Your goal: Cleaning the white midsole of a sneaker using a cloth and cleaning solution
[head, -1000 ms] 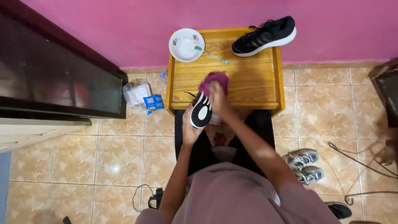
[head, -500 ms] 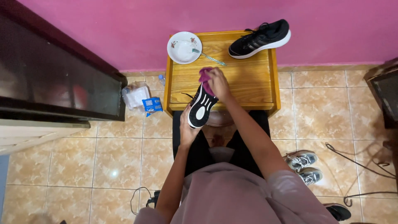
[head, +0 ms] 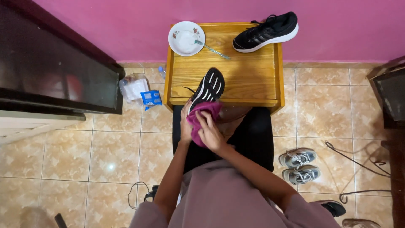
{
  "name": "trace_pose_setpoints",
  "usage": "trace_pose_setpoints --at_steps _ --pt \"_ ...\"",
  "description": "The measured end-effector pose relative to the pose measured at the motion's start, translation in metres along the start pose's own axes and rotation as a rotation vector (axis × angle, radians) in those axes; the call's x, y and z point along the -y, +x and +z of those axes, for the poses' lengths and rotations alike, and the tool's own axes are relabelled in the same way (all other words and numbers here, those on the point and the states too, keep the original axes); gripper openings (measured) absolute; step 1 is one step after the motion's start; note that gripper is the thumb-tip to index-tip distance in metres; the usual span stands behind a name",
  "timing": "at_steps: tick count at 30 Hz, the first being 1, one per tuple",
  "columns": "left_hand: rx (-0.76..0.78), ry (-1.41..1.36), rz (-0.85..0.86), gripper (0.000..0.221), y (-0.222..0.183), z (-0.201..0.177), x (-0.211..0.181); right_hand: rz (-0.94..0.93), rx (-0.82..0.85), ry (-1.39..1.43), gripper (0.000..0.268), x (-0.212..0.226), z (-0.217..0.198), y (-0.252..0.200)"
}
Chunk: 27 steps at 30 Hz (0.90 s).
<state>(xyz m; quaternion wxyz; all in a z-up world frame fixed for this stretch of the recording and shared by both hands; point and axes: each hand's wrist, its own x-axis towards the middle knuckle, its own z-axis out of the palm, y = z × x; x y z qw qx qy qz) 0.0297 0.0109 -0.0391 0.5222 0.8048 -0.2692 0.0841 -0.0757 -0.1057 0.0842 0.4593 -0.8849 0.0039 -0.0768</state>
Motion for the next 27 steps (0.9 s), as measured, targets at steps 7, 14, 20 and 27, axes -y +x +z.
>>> trace_pose_setpoints --at_steps 7,14,20,27 --pt "-0.031 -0.007 -0.016 0.099 0.017 -0.017 -0.065 -0.046 -0.204 -0.149 0.050 -0.094 -0.017 0.037" --pt "0.011 0.030 -0.168 0.100 0.015 -0.023 -0.060 -0.120 -0.052 -0.200 0.068 -0.034 -0.001 -0.010" --pt "0.055 0.129 -0.152 0.107 0.047 -0.026 -0.096 -0.058 -0.372 0.119 0.058 -0.105 -0.021 0.011" --pt "0.033 0.313 0.147 0.088 0.141 0.002 -0.157 0.504 -0.414 0.645 0.042 -0.167 -0.031 -0.043"
